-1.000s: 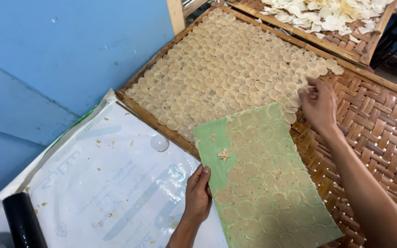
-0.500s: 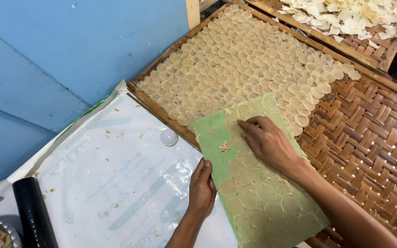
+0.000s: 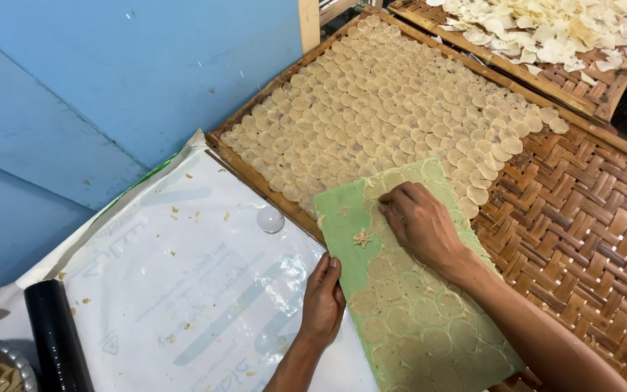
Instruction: Cutting small circular discs from a flat sheet of green dough using a tool and arranging them on a tray.
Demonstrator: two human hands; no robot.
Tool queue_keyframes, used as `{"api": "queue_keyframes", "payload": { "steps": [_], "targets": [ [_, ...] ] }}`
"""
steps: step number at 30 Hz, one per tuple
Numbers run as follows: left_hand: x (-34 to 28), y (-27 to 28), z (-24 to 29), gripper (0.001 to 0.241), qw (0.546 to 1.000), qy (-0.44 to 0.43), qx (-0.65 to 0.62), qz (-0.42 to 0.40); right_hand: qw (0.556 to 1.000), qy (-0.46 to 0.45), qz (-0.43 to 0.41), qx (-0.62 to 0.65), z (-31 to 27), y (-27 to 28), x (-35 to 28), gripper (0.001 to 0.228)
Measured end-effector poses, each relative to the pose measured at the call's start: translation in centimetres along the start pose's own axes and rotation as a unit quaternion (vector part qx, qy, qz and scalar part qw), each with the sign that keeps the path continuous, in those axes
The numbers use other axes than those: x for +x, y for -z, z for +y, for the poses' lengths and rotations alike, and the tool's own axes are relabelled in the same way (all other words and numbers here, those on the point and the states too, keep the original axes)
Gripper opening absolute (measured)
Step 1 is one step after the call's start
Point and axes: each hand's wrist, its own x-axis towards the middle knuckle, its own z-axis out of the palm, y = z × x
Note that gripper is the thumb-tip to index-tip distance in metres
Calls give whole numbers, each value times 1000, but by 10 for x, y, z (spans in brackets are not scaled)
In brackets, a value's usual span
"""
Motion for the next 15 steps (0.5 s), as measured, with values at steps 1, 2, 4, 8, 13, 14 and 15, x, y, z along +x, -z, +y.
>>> {"api": "queue_keyframes", "payload": {
  "steps": [1,2,4,8,13,14,15],
  "targets": [
    [1,2,-1,32,1000,2,-1,4,1000,-11,1,13,1,0,1,14],
    [1,2,-1,32,1000,2,0,3,1000,-11,3,13,1,2,2,14],
    [1,1,-1,32,1000,-3,-4,2,999,-30,-12,36,0,5,4,11],
    [-1,-3,3,33,1000,-1,10,-5,999,-16,8,28,-1,6,1,11],
    [0,-4,3,38,1000,19,-10,0,1000,-21,1,15,2,1,-2,15],
    [-1,-6,5,38,1000,20,-10,1,1000,-22,0,16,2,1,-2,15],
    [-2,-8,6,40,1000,18,-5,-4,1000,-19,-3,16,2,1,-2,13]
  ]
}}
